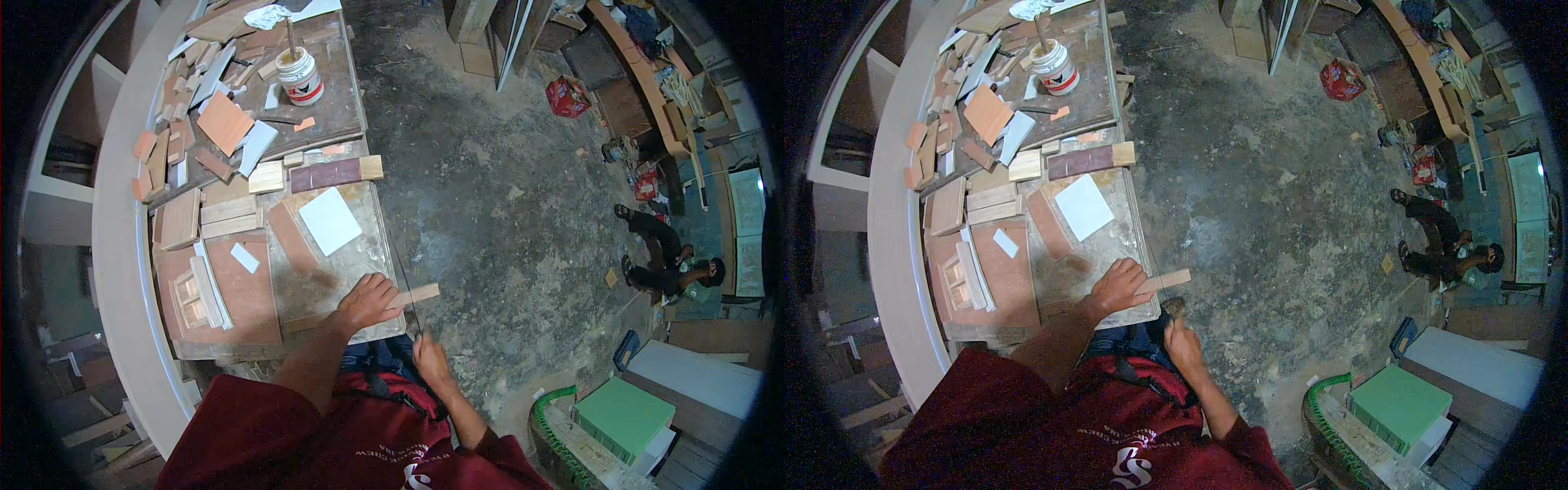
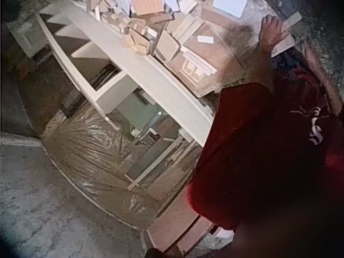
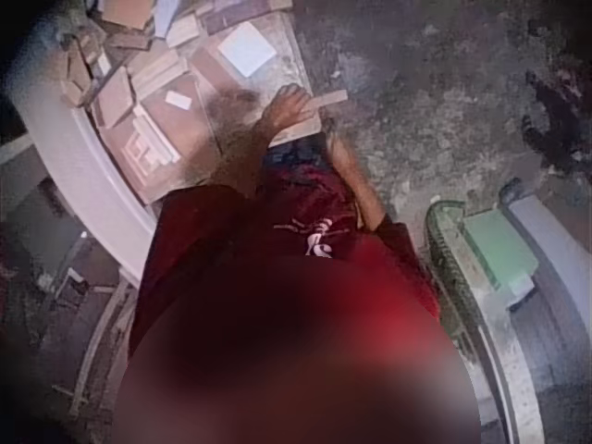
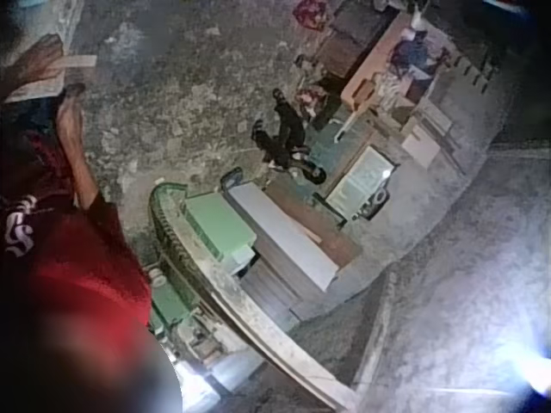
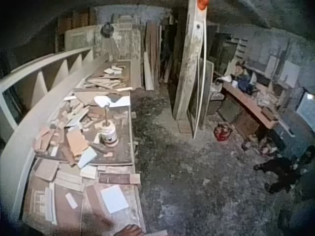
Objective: Cutting a small piece of wood using a small saw.
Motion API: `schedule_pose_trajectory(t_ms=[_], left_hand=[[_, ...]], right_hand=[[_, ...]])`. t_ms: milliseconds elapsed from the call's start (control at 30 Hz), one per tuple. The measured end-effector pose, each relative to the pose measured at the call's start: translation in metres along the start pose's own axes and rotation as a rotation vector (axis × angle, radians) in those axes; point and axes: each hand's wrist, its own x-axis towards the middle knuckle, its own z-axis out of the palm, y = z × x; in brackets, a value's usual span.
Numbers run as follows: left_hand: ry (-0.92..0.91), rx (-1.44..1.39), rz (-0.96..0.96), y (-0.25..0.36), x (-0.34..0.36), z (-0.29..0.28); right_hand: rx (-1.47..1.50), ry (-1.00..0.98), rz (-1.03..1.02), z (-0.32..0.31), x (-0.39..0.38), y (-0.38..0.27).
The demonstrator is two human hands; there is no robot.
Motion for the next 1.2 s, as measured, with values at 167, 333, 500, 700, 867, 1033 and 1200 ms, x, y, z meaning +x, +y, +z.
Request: schedule_pose_trajectory(t_ms=[167, 333, 500, 700, 867, 1033, 1200], left_hand=[[0.026, -0.031, 0.001, 0.002, 0.005, -0.002], [0.036, -0.046, 0.005, -0.002, 0.005, 0.0], [-0.017, -0.038, -0.003, 0.001, 0.005, -0.002], [0.041, -0.046, 0.015, 0.001, -0.001, 0.007], [0.002, 0.013, 0.011, -0.001, 0.002, 0.005], [0.016, -0.046, 0.019, 0.0, 0.006, 0.006], [-0.024, -0.058, -0.01, 0.001, -0.003, 0.01]], right_hand=[[0.019, 0.008, -0.015, -0.013, 0.027, -0.02], [0.008, 0.059, -0.092, -0.001, 0.014, 0.0], [-0.022, -0.044, -0.018, -0.003, 0.004, 0.002], [0.062, 0.119, -0.086, -0.004, 0.033, -0.015], [0.02, -0.039, 0.046, -0.001, -0.004, -0.003], [-0.002, 0.037, -0.027, -0.01, 0.053, -0.023], [-0.024, -0.001, 0.01, 0.007, -0.005, 0.007]])
